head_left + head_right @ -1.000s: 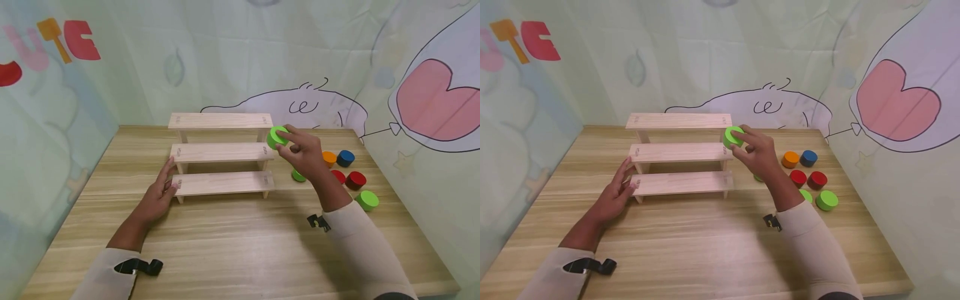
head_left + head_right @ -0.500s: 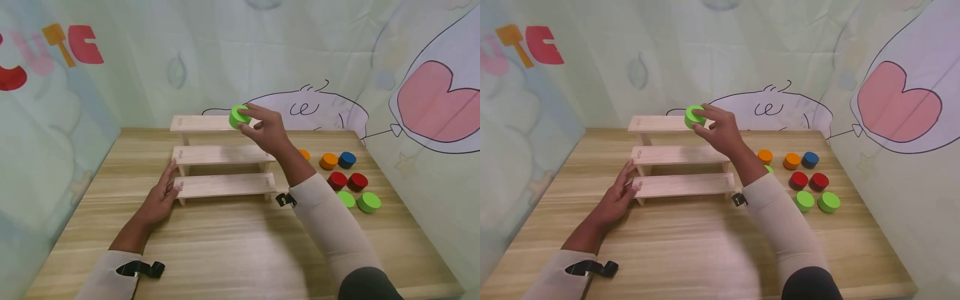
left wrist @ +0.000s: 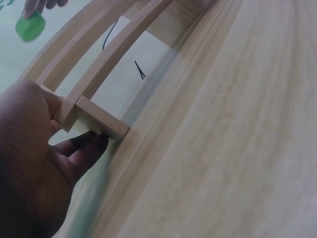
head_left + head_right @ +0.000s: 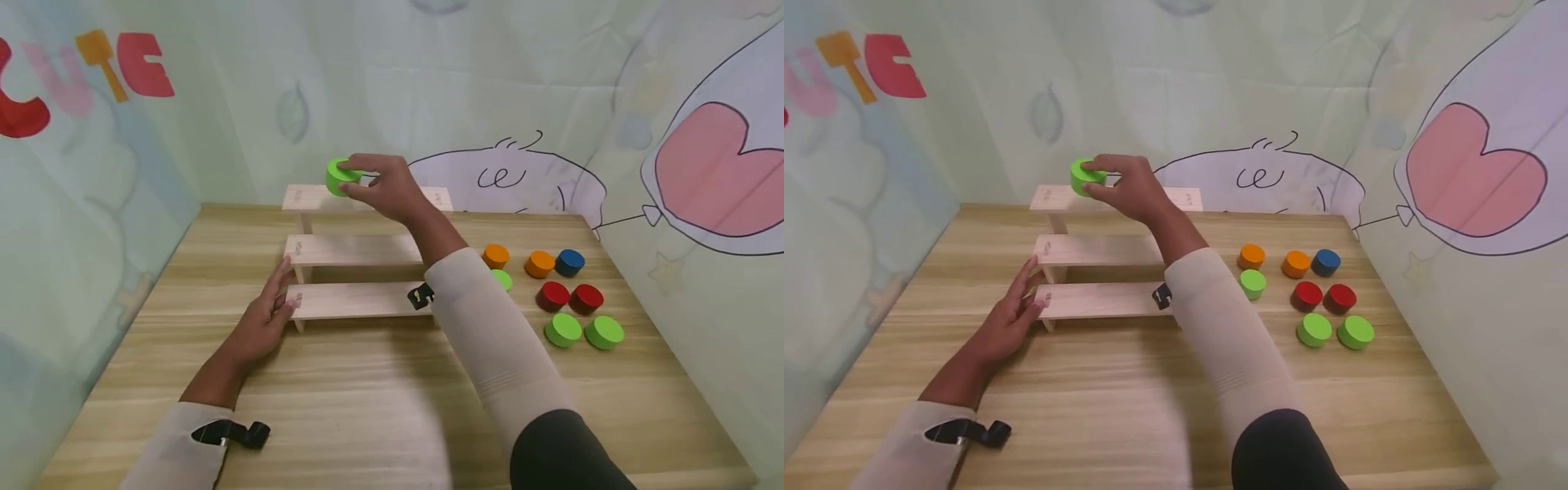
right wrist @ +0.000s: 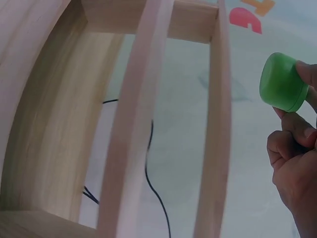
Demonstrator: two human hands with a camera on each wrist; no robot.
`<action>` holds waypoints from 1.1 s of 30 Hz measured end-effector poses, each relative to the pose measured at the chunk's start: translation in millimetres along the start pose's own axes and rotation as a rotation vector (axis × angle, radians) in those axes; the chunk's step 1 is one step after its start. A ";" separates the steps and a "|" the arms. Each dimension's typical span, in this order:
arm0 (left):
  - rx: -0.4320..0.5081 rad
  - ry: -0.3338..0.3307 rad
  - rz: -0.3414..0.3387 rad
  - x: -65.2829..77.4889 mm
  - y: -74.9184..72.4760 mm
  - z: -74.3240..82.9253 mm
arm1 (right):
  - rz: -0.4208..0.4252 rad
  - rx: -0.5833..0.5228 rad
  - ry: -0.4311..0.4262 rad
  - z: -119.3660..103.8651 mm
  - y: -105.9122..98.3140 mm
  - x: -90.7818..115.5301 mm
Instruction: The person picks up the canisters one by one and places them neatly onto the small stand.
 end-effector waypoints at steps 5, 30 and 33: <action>0.011 -0.012 -0.013 -2.4 0.7 0.8 | 0.017 -0.016 0.029 12.1 15.6 -9.1; -0.002 -0.003 0.000 -0.7 -0.4 0.5 | -0.055 -0.002 0.054 14.8 59.9 -17.4; -0.002 0.007 -0.002 -0.6 -0.4 -0.1 | -0.076 -0.009 0.059 13.9 61.7 -17.2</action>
Point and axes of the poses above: each hand's wrist, its own x-axis away from the middle knuckle, its own y-axis out of the palm, z = x × y, the point moved 6 cm from there along -x, towards the middle knuckle, and after that the axes turned 10 degrees about z, right-handed, at the moved point
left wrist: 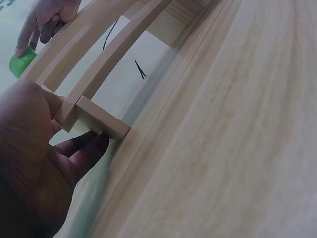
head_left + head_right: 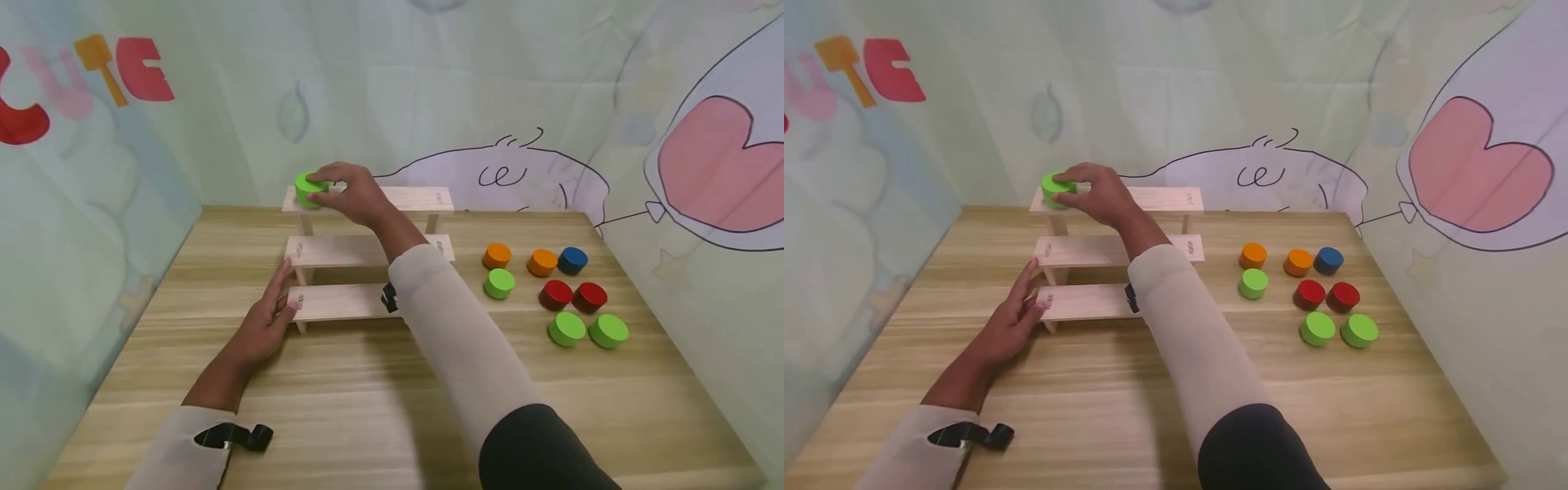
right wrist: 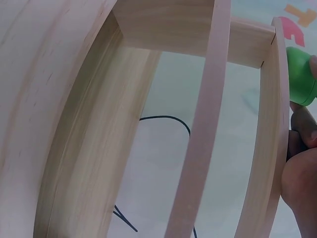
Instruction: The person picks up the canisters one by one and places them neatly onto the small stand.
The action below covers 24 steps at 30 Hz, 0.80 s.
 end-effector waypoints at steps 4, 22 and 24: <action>-0.010 0.019 0.002 0.7 -0.3 -0.4 | -0.019 -0.004 -0.002 -0.9 1.3 -0.3; 0.000 0.014 0.000 -0.7 2.3 -2.6 | -0.030 -0.055 0.103 6.7 -16.1 2.5; 0.001 0.013 -0.002 -0.5 1.6 -3.1 | -0.021 -0.041 0.094 6.9 -23.7 5.5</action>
Point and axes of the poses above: each hand's wrist, its own x-axis away from the middle knuckle, its own y-axis out of the palm, z = x × y, the point moved 6 cm from there along -x, towards the middle knuckle, and after that the axes turned 10 degrees about z, right-handed, at the moved point
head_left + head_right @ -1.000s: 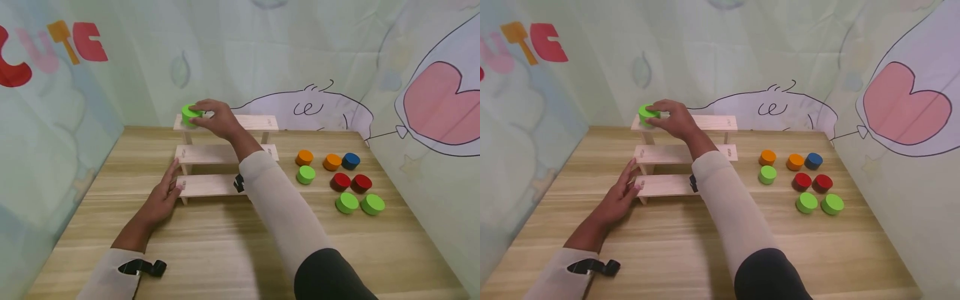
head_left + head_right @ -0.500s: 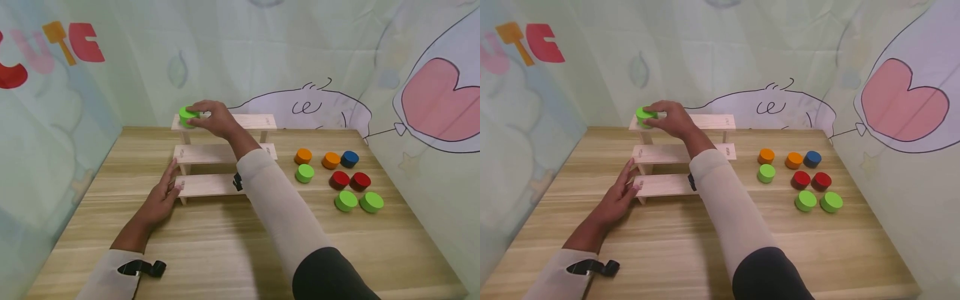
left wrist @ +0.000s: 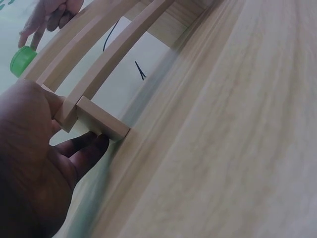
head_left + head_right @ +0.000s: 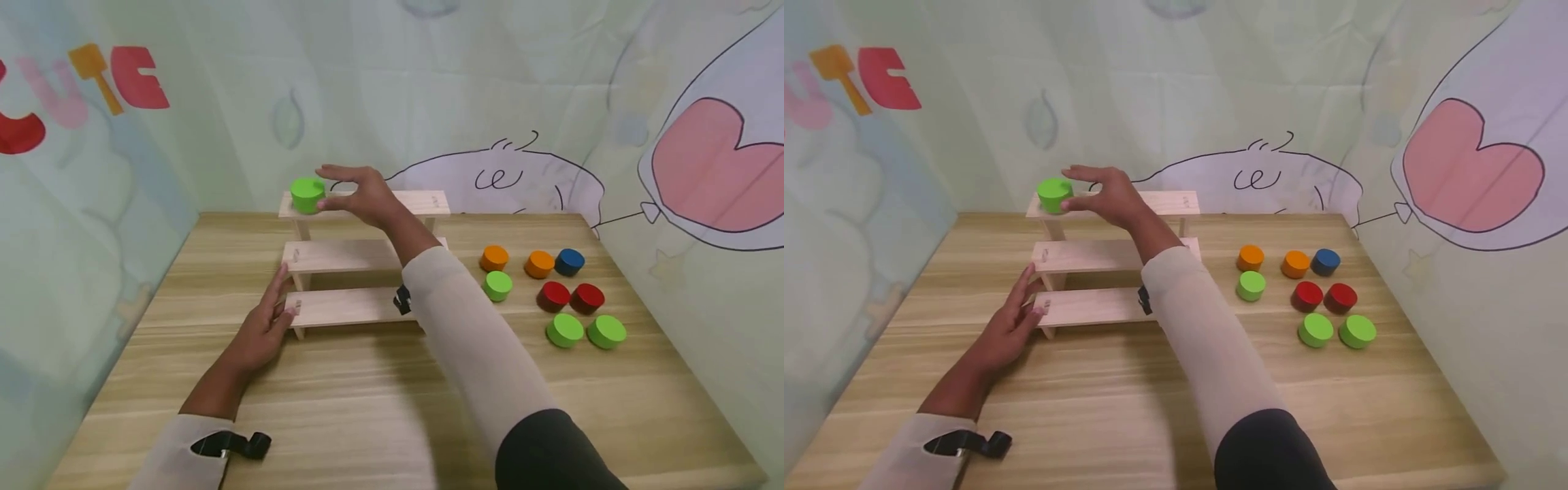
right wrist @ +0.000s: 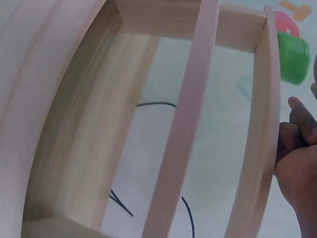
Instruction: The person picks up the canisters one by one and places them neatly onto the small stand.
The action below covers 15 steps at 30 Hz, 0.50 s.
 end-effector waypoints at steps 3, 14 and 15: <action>-0.006 -0.003 0.004 0.0 -0.9 0.6 | 0.018 0.006 -0.009 1.2 -14.2 6.2; 0.005 -0.002 0.017 2.6 -8.5 0.6 | 0.078 -0.033 -0.009 4.1 -73.0 36.6; 0.009 -0.001 0.018 2.8 -8.4 0.8 | 0.078 -0.031 -0.010 4.9 -77.2 39.8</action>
Point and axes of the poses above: each hand's wrist, its own x-axis away from the middle knuckle, its own y-axis out of the palm, z = x × y, the point moved 6 cm from there along -x, towards the middle knuckle, and after that the axes turned 10 degrees about z, right-handed, at the moved point
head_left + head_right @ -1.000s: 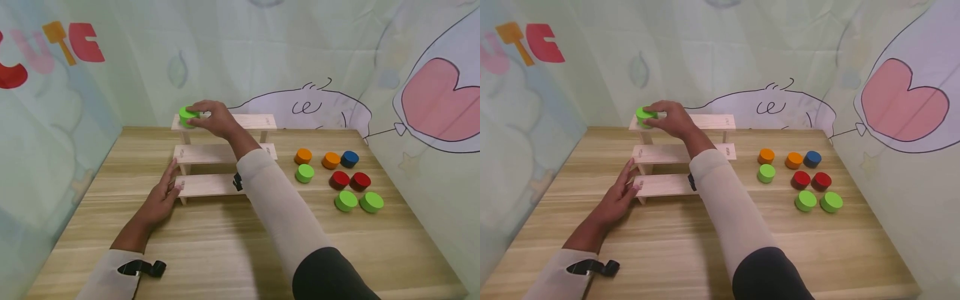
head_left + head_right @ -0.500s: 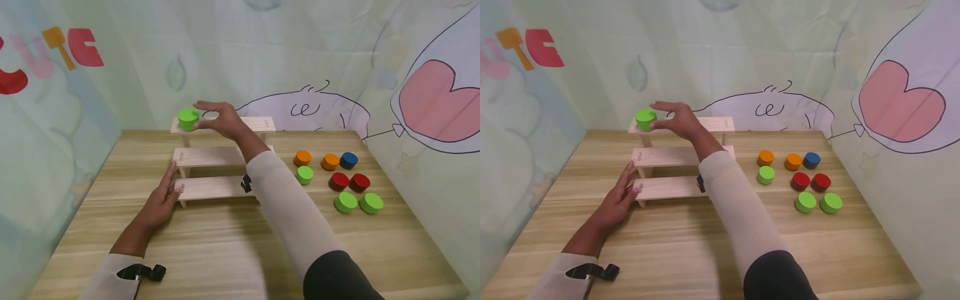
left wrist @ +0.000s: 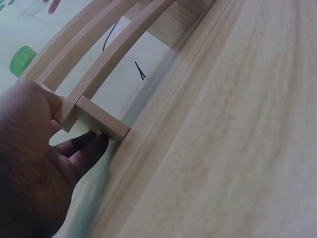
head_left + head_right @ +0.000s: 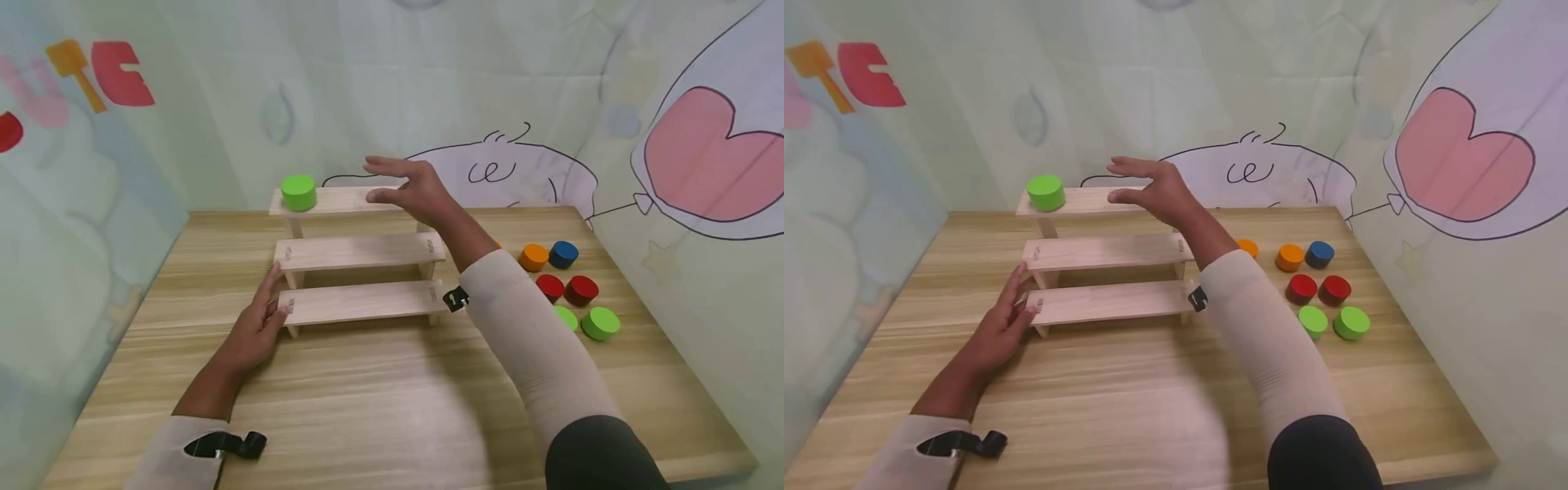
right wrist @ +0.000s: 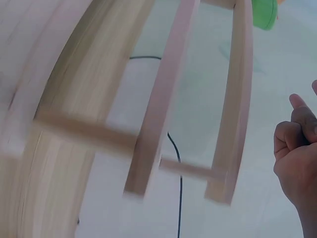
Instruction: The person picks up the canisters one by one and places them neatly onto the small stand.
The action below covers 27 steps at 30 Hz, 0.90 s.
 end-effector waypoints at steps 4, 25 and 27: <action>0.009 -0.002 0.007 0.0 -2.5 -0.4 | -0.005 0.016 -0.013 1.5 -11.5 11.5; 0.005 0.004 0.000 -1.5 -0.6 -2.4 | -0.020 0.128 -0.103 3.9 -58.2 102.7; -0.004 -0.002 0.000 -1.4 -0.9 -3.0 | -0.007 0.140 -0.092 11.3 -67.6 113.0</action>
Point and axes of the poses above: each hand's wrist, its own x-axis away from the middle knuckle, its own y-axis out of the palm, z = x × y, the point moved 6 cm from there along -x, towards the middle knuckle, and after that the axes turned 10 degrees about z, right-handed, at the moved point
